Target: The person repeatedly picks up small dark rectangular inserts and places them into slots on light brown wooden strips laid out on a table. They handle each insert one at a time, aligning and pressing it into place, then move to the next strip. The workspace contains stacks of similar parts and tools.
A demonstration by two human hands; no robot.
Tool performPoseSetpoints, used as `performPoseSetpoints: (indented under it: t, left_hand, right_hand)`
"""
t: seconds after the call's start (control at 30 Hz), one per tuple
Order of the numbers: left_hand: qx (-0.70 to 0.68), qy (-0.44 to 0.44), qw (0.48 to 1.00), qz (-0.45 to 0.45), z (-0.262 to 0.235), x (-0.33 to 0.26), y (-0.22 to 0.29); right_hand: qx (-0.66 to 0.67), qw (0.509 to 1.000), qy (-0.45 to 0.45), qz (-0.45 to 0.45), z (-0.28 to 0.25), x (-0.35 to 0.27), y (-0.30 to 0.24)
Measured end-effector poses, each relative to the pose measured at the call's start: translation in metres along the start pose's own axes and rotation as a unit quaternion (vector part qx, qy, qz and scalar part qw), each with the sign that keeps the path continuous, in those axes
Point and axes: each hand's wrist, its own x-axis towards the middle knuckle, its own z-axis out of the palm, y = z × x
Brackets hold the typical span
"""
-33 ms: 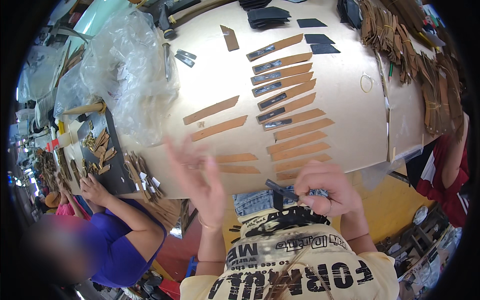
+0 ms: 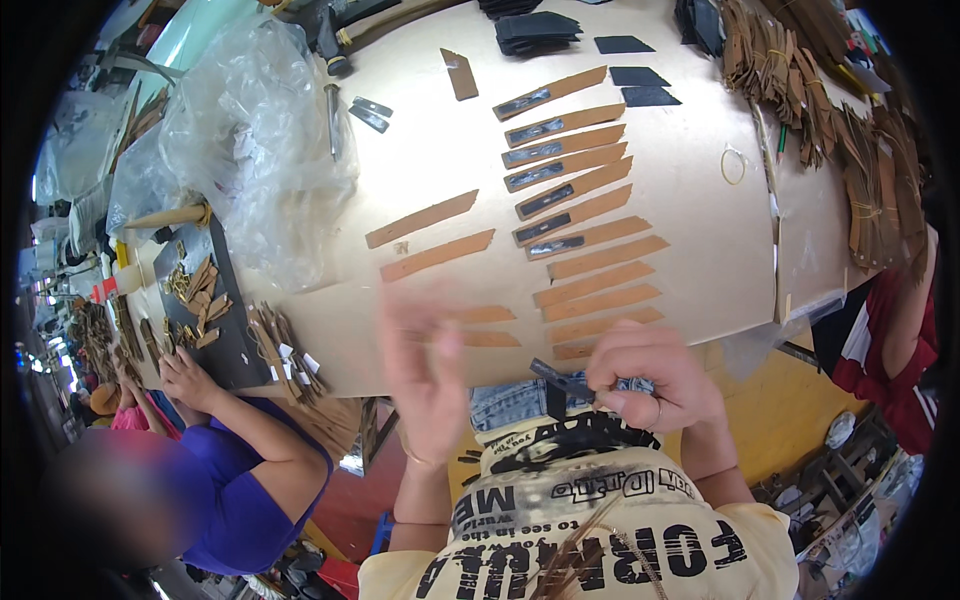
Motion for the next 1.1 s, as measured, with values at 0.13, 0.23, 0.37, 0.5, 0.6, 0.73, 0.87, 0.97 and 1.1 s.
performPoseSetpoints:
  t: [0.13,0.23,0.37,0.5,0.6,0.73,0.87,0.97,1.1]
  left_hand:
    - [-0.171,-0.216,0.942,-0.189,0.011,-0.014,0.01]
    - [-0.239,-0.188,0.921,-0.243,0.02,-0.016,0.012]
    - [-0.186,-0.134,0.951,-0.207,0.031,-0.015,0.009]
    - [-0.208,-0.117,0.944,-0.226,0.041,-0.02,0.008]
    - [-0.239,-0.098,0.936,-0.239,0.045,-0.022,0.009]
    - [-0.241,-0.084,0.943,-0.212,0.042,-0.019,0.008]
    - [-0.153,-0.164,0.957,-0.186,0.038,-0.017,0.008]
    - [-0.154,-0.182,0.954,-0.181,0.038,-0.02,0.011]
    - [-0.168,-0.061,0.966,-0.187,0.039,-0.019,0.007]
  right_hand:
    - [0.0,1.0,0.003,-0.007,0.002,0.001,0.009]
    - [0.008,1.0,0.022,0.016,-0.003,0.002,0.012]
    - [0.003,0.991,0.082,0.102,-0.003,0.0,0.008]
    - [-0.006,0.98,0.146,0.135,0.006,-0.002,0.012]
    - [0.017,0.983,0.143,0.11,0.004,-0.003,0.018]
    - [0.154,0.953,0.229,0.124,0.006,-0.002,0.019]
    - [0.19,0.946,0.186,0.186,0.007,-0.005,0.018]
    - [0.224,0.94,0.163,0.201,0.007,-0.008,0.022]
    - [0.108,0.943,0.196,0.247,-0.015,-0.021,0.018]
